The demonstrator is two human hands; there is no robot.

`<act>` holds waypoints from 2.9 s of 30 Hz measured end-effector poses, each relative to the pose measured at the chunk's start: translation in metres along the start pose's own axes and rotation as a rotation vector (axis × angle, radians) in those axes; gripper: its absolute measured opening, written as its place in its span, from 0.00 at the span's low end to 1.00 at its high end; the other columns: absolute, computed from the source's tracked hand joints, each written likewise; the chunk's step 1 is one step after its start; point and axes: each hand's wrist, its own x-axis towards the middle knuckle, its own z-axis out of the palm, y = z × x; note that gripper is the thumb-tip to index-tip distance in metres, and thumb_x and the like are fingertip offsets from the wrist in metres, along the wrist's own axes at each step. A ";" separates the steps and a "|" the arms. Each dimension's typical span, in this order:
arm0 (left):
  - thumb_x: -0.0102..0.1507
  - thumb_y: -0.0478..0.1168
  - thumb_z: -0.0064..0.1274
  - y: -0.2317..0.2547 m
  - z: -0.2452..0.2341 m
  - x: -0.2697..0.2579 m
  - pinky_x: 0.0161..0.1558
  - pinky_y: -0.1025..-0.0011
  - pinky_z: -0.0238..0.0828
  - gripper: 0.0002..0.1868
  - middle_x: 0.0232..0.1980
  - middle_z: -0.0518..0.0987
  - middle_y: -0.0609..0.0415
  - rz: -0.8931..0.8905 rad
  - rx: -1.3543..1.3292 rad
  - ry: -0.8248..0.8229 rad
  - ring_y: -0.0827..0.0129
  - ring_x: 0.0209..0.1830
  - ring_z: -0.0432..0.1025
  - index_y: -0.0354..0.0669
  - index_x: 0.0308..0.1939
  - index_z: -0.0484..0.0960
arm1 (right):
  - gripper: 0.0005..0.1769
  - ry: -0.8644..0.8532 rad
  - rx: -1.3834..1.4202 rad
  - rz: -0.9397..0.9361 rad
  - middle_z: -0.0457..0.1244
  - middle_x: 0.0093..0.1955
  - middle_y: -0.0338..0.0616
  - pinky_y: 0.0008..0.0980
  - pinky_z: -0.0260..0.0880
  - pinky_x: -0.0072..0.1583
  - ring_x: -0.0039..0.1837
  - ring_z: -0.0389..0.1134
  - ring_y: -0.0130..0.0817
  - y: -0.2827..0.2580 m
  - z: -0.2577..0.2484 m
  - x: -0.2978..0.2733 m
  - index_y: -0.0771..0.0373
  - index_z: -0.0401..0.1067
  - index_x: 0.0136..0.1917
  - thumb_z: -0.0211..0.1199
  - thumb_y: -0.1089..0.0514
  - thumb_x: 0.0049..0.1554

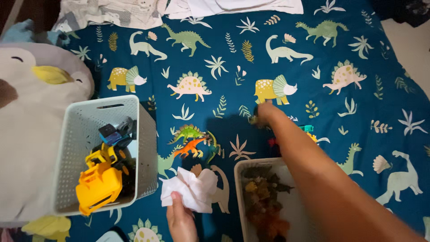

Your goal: The person cleans various plastic toys by hand using a white cloth on a dinosaur-patterned bedspread.

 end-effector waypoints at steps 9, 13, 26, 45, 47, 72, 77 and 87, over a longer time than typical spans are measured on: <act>0.74 0.52 0.34 0.031 0.031 -0.025 0.42 0.58 0.59 0.30 0.54 0.77 0.35 -0.127 0.079 -0.011 0.54 0.44 0.68 0.29 0.69 0.71 | 0.26 0.069 0.569 0.057 0.71 0.41 0.54 0.42 0.73 0.47 0.43 0.73 0.47 0.011 -0.030 -0.084 0.64 0.77 0.49 0.78 0.43 0.49; 0.69 0.53 0.36 0.053 0.058 -0.034 0.47 0.68 0.72 0.28 0.51 0.80 0.48 -0.214 -0.040 -0.064 0.66 0.46 0.76 0.34 0.62 0.71 | 0.26 0.118 1.285 -0.023 0.71 0.42 0.52 0.39 0.77 0.41 0.41 0.75 0.43 -0.015 -0.060 -0.143 0.63 0.66 0.53 0.75 0.50 0.51; 0.71 0.58 0.37 0.082 0.100 -0.064 0.51 0.70 0.67 0.29 0.53 0.74 0.59 -0.157 0.068 -0.407 0.72 0.51 0.70 0.41 0.65 0.68 | 0.18 0.098 2.273 -0.172 0.67 0.55 0.46 0.44 0.77 0.54 0.54 0.73 0.39 -0.159 -0.069 -0.349 0.61 0.66 0.62 0.55 0.50 0.63; 0.69 0.43 0.43 0.100 0.110 -0.121 0.56 0.63 0.69 0.26 0.61 0.74 0.38 -0.027 0.549 -0.524 0.55 0.57 0.72 0.38 0.69 0.62 | 0.14 0.343 1.642 0.055 0.69 0.43 0.45 0.28 0.65 0.36 0.38 0.68 0.29 -0.202 -0.082 -0.484 0.65 0.74 0.57 0.61 0.63 0.57; 0.70 0.44 0.42 0.095 0.113 -0.114 0.58 0.64 0.68 0.23 0.60 0.74 0.40 0.115 0.583 -0.458 0.58 0.57 0.72 0.36 0.66 0.63 | 0.15 0.489 1.574 -0.011 0.69 0.44 0.44 0.29 0.65 0.36 0.39 0.69 0.30 -0.208 -0.083 -0.481 0.64 0.72 0.56 0.63 0.64 0.55; 0.73 0.50 0.35 0.139 0.122 -0.071 0.52 0.65 0.73 0.25 0.55 0.78 0.45 -0.192 0.070 -0.436 0.61 0.52 0.76 0.33 0.63 0.71 | 0.11 0.275 2.082 -0.015 0.70 0.46 0.43 0.35 0.75 0.49 0.46 0.73 0.35 -0.220 -0.086 -0.439 0.63 0.74 0.54 0.59 0.63 0.58; 0.72 0.55 0.31 0.127 0.127 -0.094 0.58 0.68 0.69 0.28 0.59 0.78 0.53 -0.203 0.088 -0.334 0.65 0.57 0.74 0.41 0.67 0.69 | 0.07 0.654 1.365 0.040 0.68 0.37 0.49 0.34 0.69 0.43 0.41 0.69 0.33 -0.225 -0.077 -0.428 0.72 0.71 0.45 0.67 0.66 0.56; 0.70 0.52 0.42 0.118 0.110 -0.075 0.50 0.72 0.71 0.21 0.48 0.80 0.55 -0.511 -0.038 -0.552 0.69 0.48 0.75 0.41 0.54 0.79 | 0.17 1.116 0.953 -0.250 0.66 0.57 0.53 0.42 0.68 0.60 0.60 0.67 0.55 -0.232 -0.113 -0.463 0.67 0.72 0.57 0.63 0.70 0.53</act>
